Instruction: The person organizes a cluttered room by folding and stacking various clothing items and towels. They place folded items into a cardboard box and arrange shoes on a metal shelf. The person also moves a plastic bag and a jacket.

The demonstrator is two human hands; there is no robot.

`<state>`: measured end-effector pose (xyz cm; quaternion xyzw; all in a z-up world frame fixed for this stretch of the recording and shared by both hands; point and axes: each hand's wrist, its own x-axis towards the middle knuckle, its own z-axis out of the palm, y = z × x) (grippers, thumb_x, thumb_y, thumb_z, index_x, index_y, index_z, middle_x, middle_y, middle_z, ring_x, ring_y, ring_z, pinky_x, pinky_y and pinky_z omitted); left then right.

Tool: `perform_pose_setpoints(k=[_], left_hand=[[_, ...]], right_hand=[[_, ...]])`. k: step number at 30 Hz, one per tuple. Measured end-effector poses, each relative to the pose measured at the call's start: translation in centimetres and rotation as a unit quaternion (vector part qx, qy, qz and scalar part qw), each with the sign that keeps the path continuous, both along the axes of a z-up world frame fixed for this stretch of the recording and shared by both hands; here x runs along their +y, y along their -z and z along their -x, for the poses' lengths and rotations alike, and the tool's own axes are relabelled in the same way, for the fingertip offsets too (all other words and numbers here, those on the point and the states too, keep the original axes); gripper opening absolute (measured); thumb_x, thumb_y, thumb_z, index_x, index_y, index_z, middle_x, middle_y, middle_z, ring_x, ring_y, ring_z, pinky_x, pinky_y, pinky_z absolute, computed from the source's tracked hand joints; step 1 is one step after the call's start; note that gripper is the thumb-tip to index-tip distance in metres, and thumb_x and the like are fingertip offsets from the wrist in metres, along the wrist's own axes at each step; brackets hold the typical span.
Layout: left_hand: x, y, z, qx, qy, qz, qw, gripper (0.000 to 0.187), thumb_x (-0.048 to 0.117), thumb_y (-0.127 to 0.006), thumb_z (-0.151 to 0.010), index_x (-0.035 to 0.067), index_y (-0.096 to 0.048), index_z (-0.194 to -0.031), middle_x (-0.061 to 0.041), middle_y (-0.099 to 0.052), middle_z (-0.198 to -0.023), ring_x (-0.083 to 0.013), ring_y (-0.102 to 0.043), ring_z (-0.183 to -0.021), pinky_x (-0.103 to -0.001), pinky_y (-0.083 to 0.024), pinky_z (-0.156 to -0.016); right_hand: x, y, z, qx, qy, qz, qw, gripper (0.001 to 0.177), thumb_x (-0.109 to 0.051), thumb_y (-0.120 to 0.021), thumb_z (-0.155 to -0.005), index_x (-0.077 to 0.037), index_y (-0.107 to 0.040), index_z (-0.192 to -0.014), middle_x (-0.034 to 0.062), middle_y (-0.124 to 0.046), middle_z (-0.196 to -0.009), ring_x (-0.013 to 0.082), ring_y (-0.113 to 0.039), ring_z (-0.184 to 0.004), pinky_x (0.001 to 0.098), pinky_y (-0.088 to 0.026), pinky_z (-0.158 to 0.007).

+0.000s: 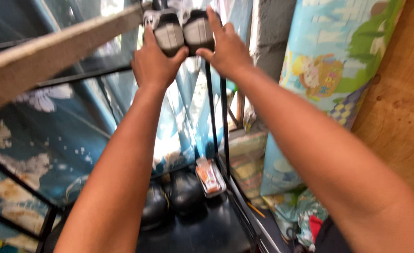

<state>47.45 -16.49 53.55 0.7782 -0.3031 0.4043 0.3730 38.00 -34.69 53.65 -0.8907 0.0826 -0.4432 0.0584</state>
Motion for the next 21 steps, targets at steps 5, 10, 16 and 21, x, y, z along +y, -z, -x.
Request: perform_pose_setpoints(k=[5, 10, 16, 21], left_hand=[[-1.0, 4.7, 1.5, -0.12, 0.03, 0.059, 0.991, 0.062, 0.035, -0.083, -0.094, -0.001, -0.052, -0.133, -0.023, -0.061, -0.12, -0.0434, -0.056, -0.115, -0.053, -0.048, -0.097], [-4.6, 9.6, 6.9, -0.125, 0.048, 0.061, 0.989, 0.053, 0.027, -0.082, -0.093, 0.0, -0.055, -0.128, -0.023, -0.056, -0.128, -0.0436, -0.051, -0.12, -0.055, -0.046, -0.1], [-10.4, 16.2, 14.5, -0.002, 0.253, 0.058, 0.966, 0.046, 0.023, -0.077, -0.096, 0.001, -0.058, -0.132, -0.018, -0.061, -0.127, -0.0374, -0.061, -0.12, -0.046, -0.051, -0.101], [-15.2, 23.4, 21.2, 0.166, 0.366, -0.048, 0.914, 0.04, 0.027, -0.077, -0.089, 0.003, -0.068, -0.119, -0.017, -0.068, -0.115, -0.0301, -0.07, -0.096, -0.04, -0.056, -0.085]], right_hand=[[-6.4, 4.0, 1.7, -0.016, -0.059, 0.071, 0.996, 0.054, -0.046, -0.082, -0.1, -0.006, -0.06, -0.129, 0.021, -0.069, -0.113, 0.0402, -0.068, -0.101, 0.0491, -0.054, -0.084], [-10.7, 8.0, 7.5, 0.05, -0.107, -0.036, 0.992, 0.049, -0.043, -0.082, -0.099, 0.001, -0.064, -0.109, 0.0168, -0.069, -0.086, 0.0321, -0.071, -0.081, 0.0461, -0.053, -0.071], [-14.5, 14.4, 16.9, 0.069, -0.164, -0.048, 0.983, 0.073, -0.03, -0.08, -0.096, -0.003, -0.046, -0.155, 0.0154, -0.065, -0.098, 0.0266, -0.067, -0.077, 0.0416, -0.054, -0.071], [-16.3, 20.1, 26.4, 0.15, -0.111, -0.16, 0.969, 0.074, -0.029, -0.077, -0.097, -0.012, -0.041, -0.159, 0.0117, -0.068, -0.1, 0.0206, -0.069, -0.081, 0.0375, -0.057, -0.076]])
